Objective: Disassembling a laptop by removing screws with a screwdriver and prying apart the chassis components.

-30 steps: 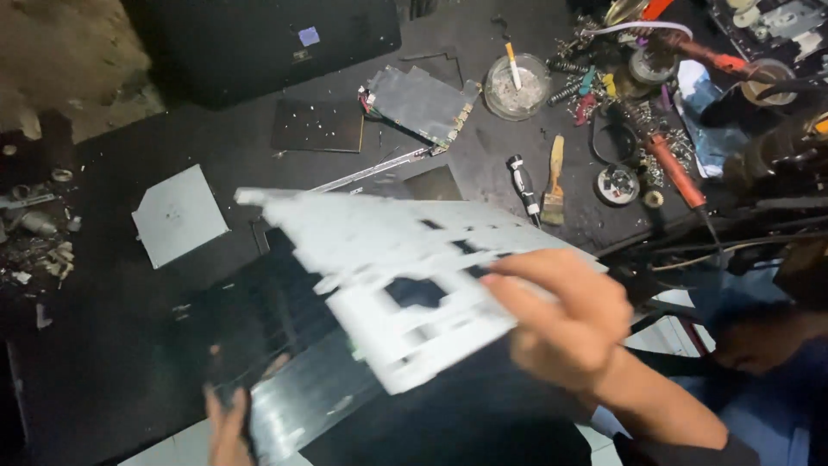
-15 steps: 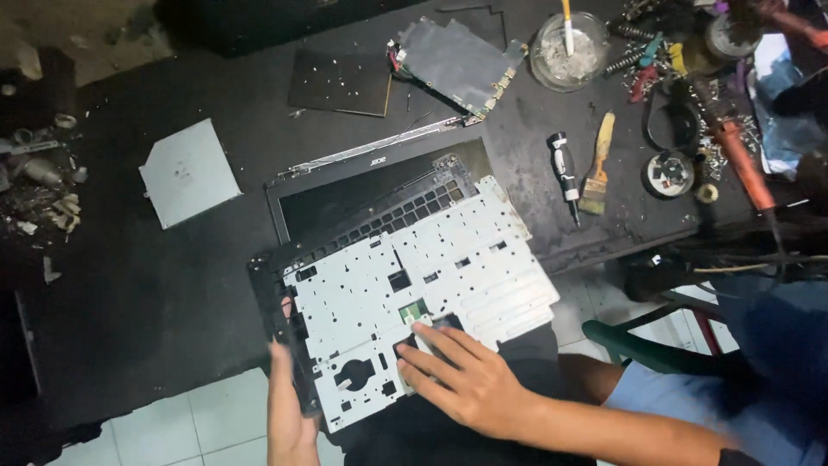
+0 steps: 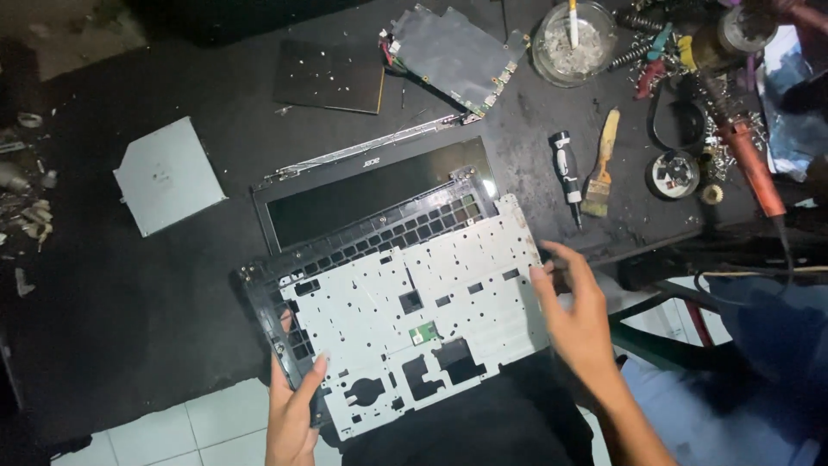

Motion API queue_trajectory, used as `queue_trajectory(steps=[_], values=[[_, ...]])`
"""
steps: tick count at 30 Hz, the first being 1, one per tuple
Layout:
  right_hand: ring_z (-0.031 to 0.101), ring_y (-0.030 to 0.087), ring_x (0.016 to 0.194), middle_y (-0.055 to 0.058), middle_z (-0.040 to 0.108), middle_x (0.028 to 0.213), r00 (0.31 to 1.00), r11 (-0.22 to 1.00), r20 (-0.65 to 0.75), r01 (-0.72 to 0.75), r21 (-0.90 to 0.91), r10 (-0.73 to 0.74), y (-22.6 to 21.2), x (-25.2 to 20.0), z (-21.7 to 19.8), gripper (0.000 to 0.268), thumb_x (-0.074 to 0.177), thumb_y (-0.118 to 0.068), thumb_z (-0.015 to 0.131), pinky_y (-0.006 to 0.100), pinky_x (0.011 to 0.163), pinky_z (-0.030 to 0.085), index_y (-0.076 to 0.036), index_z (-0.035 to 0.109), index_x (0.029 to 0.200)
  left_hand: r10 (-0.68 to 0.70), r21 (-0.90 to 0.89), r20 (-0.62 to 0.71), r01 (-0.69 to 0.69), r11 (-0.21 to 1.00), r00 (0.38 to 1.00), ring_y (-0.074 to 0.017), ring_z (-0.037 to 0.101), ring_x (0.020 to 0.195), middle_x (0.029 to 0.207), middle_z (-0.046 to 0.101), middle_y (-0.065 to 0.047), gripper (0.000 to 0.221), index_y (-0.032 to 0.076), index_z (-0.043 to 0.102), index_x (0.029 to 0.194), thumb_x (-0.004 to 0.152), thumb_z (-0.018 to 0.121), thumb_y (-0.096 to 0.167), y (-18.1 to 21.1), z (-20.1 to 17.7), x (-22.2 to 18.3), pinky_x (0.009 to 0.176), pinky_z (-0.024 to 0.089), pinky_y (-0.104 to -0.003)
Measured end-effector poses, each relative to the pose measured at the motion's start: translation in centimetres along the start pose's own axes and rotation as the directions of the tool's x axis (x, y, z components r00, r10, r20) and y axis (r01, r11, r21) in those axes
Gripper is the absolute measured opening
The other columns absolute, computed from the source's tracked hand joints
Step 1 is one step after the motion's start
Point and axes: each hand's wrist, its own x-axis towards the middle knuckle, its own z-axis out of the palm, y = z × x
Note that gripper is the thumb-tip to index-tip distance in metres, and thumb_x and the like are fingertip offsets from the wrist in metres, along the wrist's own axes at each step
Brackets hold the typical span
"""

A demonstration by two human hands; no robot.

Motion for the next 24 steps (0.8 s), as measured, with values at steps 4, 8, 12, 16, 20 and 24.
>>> queue_trajectory(steps=[4, 8, 12, 16, 20, 24], values=[[0.047, 0.007, 0.082, -0.002, 0.050, 0.088, 0.973, 0.946, 0.059, -0.229, 0.230, 0.222, -0.7, 0.6, -0.9, 0.030, 0.098, -0.024, 0.066, 0.023, 0.078, 0.039, -0.012, 0.071, 0.125, 0.020, 0.007, 0.044, -0.021, 1.000, 0.999, -0.0141, 0.034, 0.157, 0.170, 0.038, 0.009, 0.075, 0.031, 0.037, 0.159, 0.091, 0.055, 0.007, -0.2, -0.2, 0.3, 0.126, 0.025, -0.036], [0.046, 0.008, 0.079, -0.001, 0.047, 0.083, 0.986, 0.940, 0.004, -0.162, 0.299, 0.168, -0.5, 0.9, -1.4, 0.022, 0.096, -0.021, 0.071, 0.024, 0.074, 0.037, -0.008, 0.068, 0.114, 0.044, 0.026, 0.053, -0.045, 0.999, 0.998, -0.0139, 0.030, 0.159, 0.171, 0.034, 0.011, 0.076, 0.030, 0.037, 0.159, 0.089, 0.058, 0.010, -0.5, 0.1, 0.8, 0.126, 0.023, -0.038], [0.049, 0.009, 0.068, 0.004, 0.059, 0.079, 0.992, 0.899, 0.021, -0.120, 0.422, 0.123, -1.1, 1.2, -1.6, 0.019, 0.103, -0.020, 0.062, 0.025, 0.062, 0.039, -0.013, 0.054, 0.118, 0.128, 0.101, 0.091, -0.137, 0.986, 0.988, -0.0131, 0.020, 0.162, 0.173, 0.029, 0.015, 0.076, 0.032, 0.037, 0.158, 0.087, 0.060, 0.016, -1.2, -0.2, 2.0, 0.125, 0.025, -0.043], [0.064, 0.011, 0.079, 0.012, 0.078, 0.092, 0.990, 0.942, -0.002, -0.131, 0.310, 0.139, -3.5, 1.5, -2.4, 0.037, 0.098, -0.016, 0.064, 0.027, 0.077, 0.050, -0.009, 0.057, 0.133, 0.253, -0.086, 0.192, -0.240, 0.967, 0.948, -0.0210, 0.039, 0.156, 0.168, 0.042, 0.002, 0.072, 0.022, 0.045, 0.153, 0.085, 0.063, 0.007, -3.6, -1.5, 4.4, 0.123, 0.029, -0.038], [0.062, 0.013, 0.083, 0.010, 0.074, 0.096, 0.974, 0.906, 0.088, -0.228, 0.357, 0.210, -1.7, 2.0, -2.7, 0.032, 0.102, -0.021, 0.061, 0.027, 0.071, 0.047, -0.003, 0.067, 0.128, 0.058, -0.090, 0.104, -0.049, 0.995, 0.993, -0.0160, 0.031, 0.158, 0.171, 0.033, 0.009, 0.068, 0.033, 0.039, 0.159, 0.092, 0.047, 0.039, -3.7, -1.6, 4.7, 0.120, 0.032, -0.036], [0.059, 0.010, 0.072, 0.007, 0.068, 0.085, 0.983, 0.912, 0.077, -0.185, 0.367, 0.168, 0.9, 2.7, -2.1, 0.025, 0.108, -0.024, 0.060, 0.025, 0.061, 0.043, -0.011, 0.061, 0.128, 0.249, -0.095, 0.231, -0.233, 0.968, 0.940, -0.0159, 0.028, 0.159, 0.169, 0.037, 0.006, 0.064, 0.025, 0.041, 0.157, 0.095, 0.043, 0.041, -3.8, -2.2, 4.6, 0.126, 0.021, -0.040]])
